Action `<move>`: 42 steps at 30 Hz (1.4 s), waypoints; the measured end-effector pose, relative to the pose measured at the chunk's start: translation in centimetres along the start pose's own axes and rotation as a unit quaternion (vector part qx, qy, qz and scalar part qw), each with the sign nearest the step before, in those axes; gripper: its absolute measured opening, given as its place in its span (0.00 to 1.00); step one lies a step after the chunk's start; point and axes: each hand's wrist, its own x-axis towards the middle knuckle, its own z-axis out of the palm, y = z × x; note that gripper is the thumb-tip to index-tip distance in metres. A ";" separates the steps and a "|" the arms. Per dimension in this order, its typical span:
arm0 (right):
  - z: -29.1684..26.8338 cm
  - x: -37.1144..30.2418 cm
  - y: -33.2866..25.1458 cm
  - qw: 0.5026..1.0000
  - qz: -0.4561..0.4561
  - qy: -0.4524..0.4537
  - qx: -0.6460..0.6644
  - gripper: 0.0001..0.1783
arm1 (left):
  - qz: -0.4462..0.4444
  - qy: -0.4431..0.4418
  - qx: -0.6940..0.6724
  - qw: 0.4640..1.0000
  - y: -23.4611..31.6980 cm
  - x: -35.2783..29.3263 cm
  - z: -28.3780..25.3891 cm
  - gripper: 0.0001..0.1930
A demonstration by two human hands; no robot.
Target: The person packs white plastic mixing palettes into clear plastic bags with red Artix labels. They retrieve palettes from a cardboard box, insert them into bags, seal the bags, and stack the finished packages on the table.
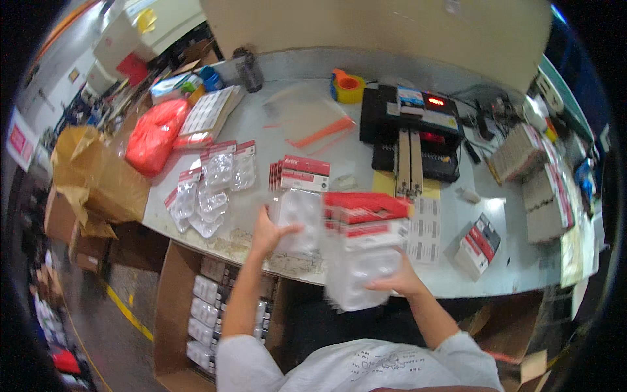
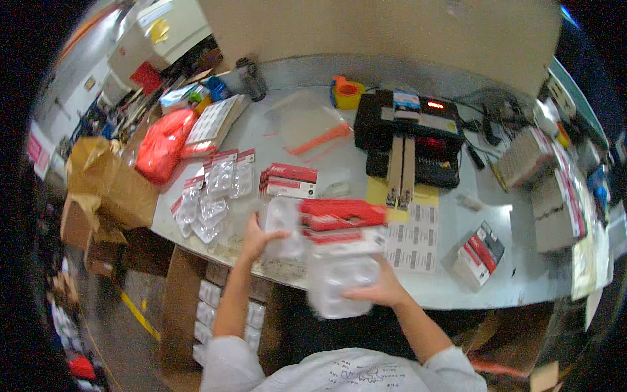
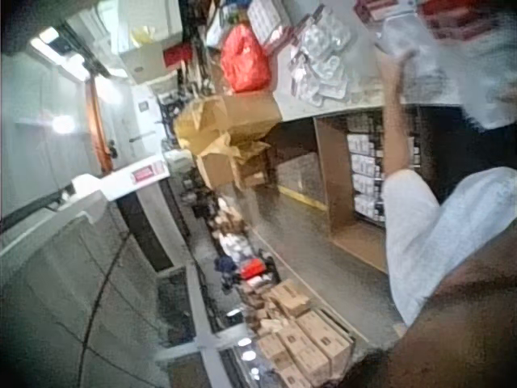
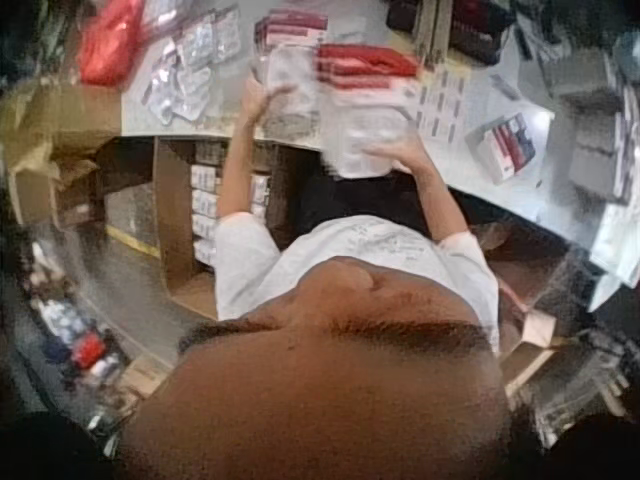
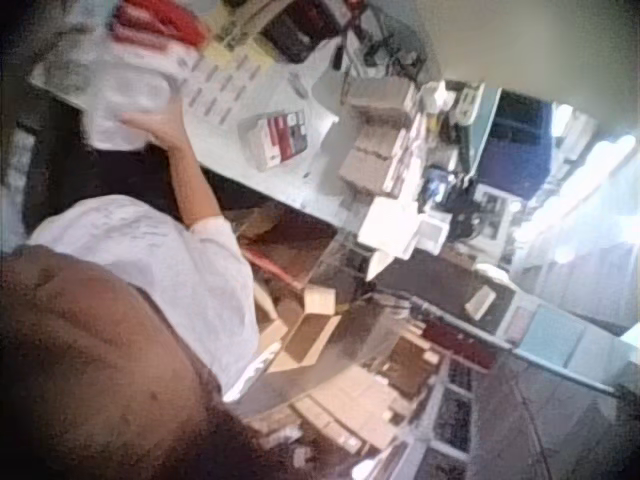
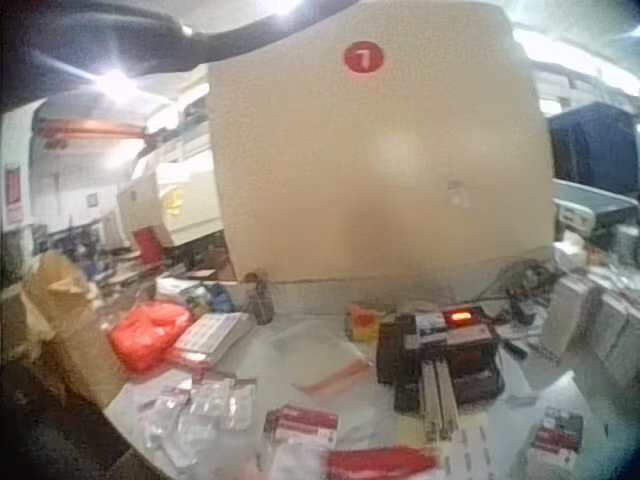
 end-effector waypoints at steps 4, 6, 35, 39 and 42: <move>3.6 3.6 -1.9 0.989 0.069 -0.061 0.115 0.40 | 0.084 -0.023 -0.298 0.951 -2.4 -6.7 2.6 0.37; 4.5 4.0 -1.9 0.987 0.060 -0.080 0.129 0.40 | 0.091 -0.007 -0.409 0.908 -4.4 -8.4 3.2 0.34; 4.4 13.3 3.4 0.895 -0.301 -0.262 -0.201 0.63 | 0.308 -0.183 -0.008 0.934 -4.9 -2.2 1.1 0.54; 4.6 12.5 4.8 0.926 -0.244 -0.237 -0.165 0.63 | 0.384 -0.157 0.095 0.905 -6.3 -2.6 2.0 0.41; 3.6 12.1 4.9 0.872 -0.265 -0.255 -0.323 0.79 | 0.488 -0.126 0.247 0.827 -7.8 -2.7 1.7 0.37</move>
